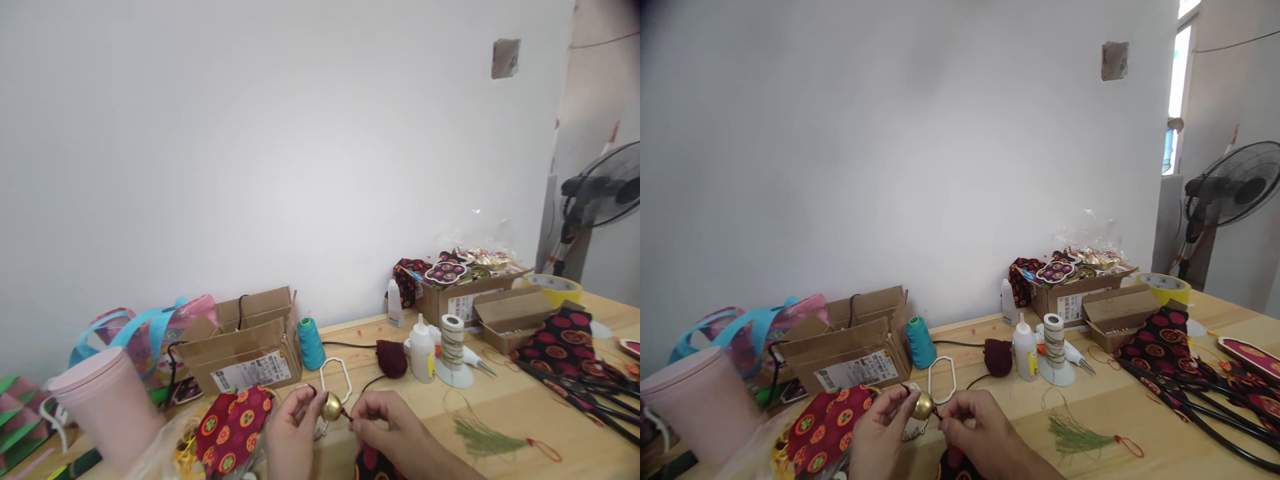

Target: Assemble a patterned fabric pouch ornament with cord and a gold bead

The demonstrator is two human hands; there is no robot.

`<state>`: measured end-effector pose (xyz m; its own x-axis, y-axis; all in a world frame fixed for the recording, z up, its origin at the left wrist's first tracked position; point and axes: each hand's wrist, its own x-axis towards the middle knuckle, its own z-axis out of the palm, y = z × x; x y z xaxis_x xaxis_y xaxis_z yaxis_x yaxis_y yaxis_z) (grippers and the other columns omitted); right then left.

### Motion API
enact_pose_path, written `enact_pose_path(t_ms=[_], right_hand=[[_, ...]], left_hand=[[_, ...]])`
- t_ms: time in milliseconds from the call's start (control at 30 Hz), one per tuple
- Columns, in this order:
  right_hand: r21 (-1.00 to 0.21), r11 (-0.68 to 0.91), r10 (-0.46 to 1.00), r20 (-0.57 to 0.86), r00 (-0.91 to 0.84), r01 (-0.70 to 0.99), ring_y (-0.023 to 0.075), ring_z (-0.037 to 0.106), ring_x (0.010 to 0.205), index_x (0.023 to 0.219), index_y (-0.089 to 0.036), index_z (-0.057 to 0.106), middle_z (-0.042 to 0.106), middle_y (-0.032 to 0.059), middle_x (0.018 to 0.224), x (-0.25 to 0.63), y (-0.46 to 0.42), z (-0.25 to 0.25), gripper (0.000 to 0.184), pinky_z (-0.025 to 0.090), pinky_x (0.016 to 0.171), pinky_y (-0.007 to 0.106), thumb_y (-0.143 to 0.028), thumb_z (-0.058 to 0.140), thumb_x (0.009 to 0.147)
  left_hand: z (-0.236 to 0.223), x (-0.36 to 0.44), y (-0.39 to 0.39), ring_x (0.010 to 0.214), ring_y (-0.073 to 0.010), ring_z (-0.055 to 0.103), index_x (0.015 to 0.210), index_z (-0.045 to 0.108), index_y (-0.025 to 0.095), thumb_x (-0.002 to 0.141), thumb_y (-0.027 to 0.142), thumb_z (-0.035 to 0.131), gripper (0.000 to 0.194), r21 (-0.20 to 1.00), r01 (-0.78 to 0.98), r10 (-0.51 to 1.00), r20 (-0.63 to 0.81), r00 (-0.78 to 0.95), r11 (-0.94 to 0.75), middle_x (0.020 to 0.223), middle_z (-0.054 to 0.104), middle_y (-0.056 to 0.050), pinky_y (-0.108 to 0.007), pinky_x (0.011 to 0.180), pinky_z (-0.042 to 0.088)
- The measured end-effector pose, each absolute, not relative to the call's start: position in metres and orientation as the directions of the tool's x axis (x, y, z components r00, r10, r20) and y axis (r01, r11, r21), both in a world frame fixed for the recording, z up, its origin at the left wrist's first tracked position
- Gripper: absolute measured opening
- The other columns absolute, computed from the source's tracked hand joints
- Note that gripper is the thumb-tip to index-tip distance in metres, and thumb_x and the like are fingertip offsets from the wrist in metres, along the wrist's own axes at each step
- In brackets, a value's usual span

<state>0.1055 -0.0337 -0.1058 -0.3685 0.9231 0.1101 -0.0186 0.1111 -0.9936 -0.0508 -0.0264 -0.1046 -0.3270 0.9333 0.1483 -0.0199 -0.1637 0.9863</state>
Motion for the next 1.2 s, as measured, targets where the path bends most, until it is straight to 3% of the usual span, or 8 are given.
enact_pose_path(t_ms=[133,267,467,633,900,1200], right_hand=[[-0.953,0.262,0.922,0.200,-0.332,0.151,0.0069,0.045,0.043,0.064,-0.015,0.054,0.046,-0.0055,0.051,0.111,-0.031,-0.101,0.013,0.032,0.041,0.016,-0.016,0.043,0.071],[-0.819,0.427,0.896,0.326,-0.300,0.383,0.0098,0.047,0.054,0.063,-0.015,0.060,0.052,-0.0027,0.054,0.115,-0.029,-0.094,0.017,0.034,0.049,0.018,-0.010,0.044,0.066],[-0.688,0.566,0.822,0.427,-0.376,0.455,0.0128,0.053,0.066,0.074,-0.020,0.066,0.064,0.0005,0.068,0.119,-0.028,-0.091,0.028,0.037,0.060,0.022,-0.006,0.044,0.064],[-0.646,0.586,0.810,0.451,-0.374,0.490,0.0140,0.053,0.067,0.074,-0.021,0.066,0.065,0.0012,0.068,0.123,-0.027,-0.089,0.028,0.037,0.062,0.023,-0.006,0.045,0.065],[-0.651,0.579,0.815,0.452,-0.363,0.490,0.0138,0.054,0.067,0.073,-0.020,0.066,0.065,0.0010,0.068,0.121,-0.025,-0.092,0.027,0.038,0.063,0.023,-0.004,0.046,0.065],[-0.689,0.516,0.855,0.378,-0.354,0.509,0.0142,0.053,0.069,0.084,-0.022,0.063,0.063,0.0000,0.071,0.120,-0.028,-0.093,0.025,0.037,0.064,0.024,-0.012,0.049,0.066]], left_hand=[[-0.104,-0.052,-0.028,0.060,-0.0143,0.058,0.060,0.062,0.015,0.053,0.030,0.069,0.019,0.981,0.047,0.935,0.194,-0.297,-0.189,0.058,0.065,0.000,-0.019,0.056,0.046],[-0.099,-0.051,-0.031,0.059,-0.0147,0.059,0.060,0.061,0.015,0.053,0.028,0.070,0.018,0.979,0.010,0.937,0.199,-0.286,-0.205,0.058,0.065,-0.001,-0.019,0.055,0.047],[-0.098,-0.049,-0.031,0.057,-0.0130,0.059,0.064,0.061,0.014,0.053,0.028,0.070,0.020,0.982,-0.023,0.939,0.174,-0.298,-0.189,0.058,0.065,0.000,-0.018,0.054,0.048],[-0.096,-0.047,-0.030,0.064,-0.0123,0.060,0.069,0.061,0.015,0.052,0.027,0.071,0.023,0.979,-0.113,0.953,0.136,-0.270,-0.172,0.064,0.067,0.000,-0.016,0.059,0.048],[-0.098,-0.050,-0.029,0.053,-0.0094,0.059,0.080,0.058,0.014,0.053,0.030,0.071,0.033,0.955,-0.291,0.978,0.001,-0.208,-0.063,0.060,0.066,0.001,-0.016,0.050,0.047],[-0.095,-0.045,-0.031,0.050,-0.0099,0.059,0.074,0.060,0.015,0.049,0.028,0.074,0.031,0.934,-0.356,0.980,-0.060,-0.189,-0.012,0.058,0.065,0.001,-0.015,0.045,0.045]])
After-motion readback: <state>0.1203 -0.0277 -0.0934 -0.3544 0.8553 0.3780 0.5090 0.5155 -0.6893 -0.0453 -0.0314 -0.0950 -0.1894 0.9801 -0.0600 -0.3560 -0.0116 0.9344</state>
